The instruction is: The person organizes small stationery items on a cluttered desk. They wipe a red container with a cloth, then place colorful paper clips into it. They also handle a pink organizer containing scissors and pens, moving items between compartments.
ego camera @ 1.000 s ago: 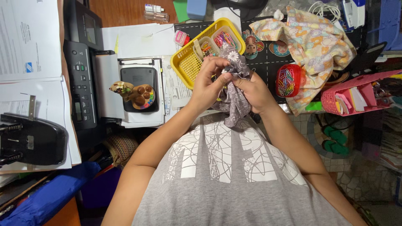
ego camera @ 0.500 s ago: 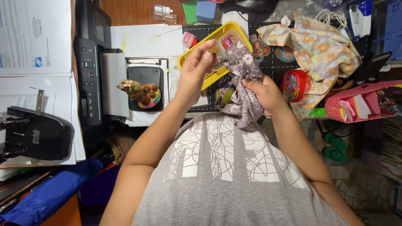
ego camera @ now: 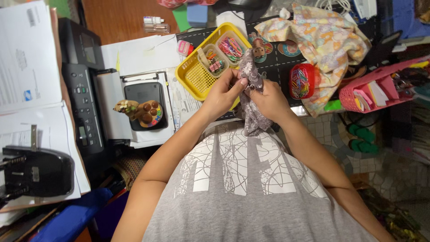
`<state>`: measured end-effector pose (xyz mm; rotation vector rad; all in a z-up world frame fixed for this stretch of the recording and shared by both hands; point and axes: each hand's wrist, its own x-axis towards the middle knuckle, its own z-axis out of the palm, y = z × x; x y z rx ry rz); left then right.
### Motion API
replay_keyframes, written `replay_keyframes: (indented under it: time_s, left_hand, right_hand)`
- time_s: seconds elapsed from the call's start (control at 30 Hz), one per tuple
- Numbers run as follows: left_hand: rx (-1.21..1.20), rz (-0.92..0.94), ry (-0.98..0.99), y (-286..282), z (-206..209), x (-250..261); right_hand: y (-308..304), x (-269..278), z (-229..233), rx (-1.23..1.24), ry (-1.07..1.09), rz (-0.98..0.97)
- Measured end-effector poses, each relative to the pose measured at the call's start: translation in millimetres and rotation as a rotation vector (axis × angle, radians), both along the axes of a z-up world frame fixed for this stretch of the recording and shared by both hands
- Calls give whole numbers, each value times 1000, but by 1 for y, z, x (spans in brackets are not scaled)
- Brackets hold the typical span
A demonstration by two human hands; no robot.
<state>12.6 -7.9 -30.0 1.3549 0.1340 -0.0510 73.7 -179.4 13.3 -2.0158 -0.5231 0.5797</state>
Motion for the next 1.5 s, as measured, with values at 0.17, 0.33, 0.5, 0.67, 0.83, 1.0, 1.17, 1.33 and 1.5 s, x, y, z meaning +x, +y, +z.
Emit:
replay_keyframes:
  time_s: [0.17,0.33,0.5,0.67,0.83,1.0,1.17,1.33,1.5]
  left_hand:
    - [45,-73,-10,-1,-1,6]
    - [346,6,-123,-6,2,14]
    - [330,-103,37,-15,19,7]
    - [-531,-212,265,-32,4,9]
    - [-436,-127,148,-34,-18,6]
    - [124,31,-105,-36,-13,9]
    - [621,144,-308,-29,33,-1]
    - [884,91,-563,-10,60,2]
    - [983,60,-633,2,64,0]
  right_hand:
    - [-18,-1,-1,-75,-2,54]
    - [-24,-9,-15,394,129,-225]
    - [-39,-11,0,494,-9,-136]
    - [-34,-22,1,123,-319,-161]
    - [-19,-25,-19,260,-290,-313]
    - [0,-25,-35,839,394,-647]
    - [-26,-6,-27,872,890,-547]
    - [-29,-5,-12,801,853,-158]
    - [-30,11,-13,621,903,-123]
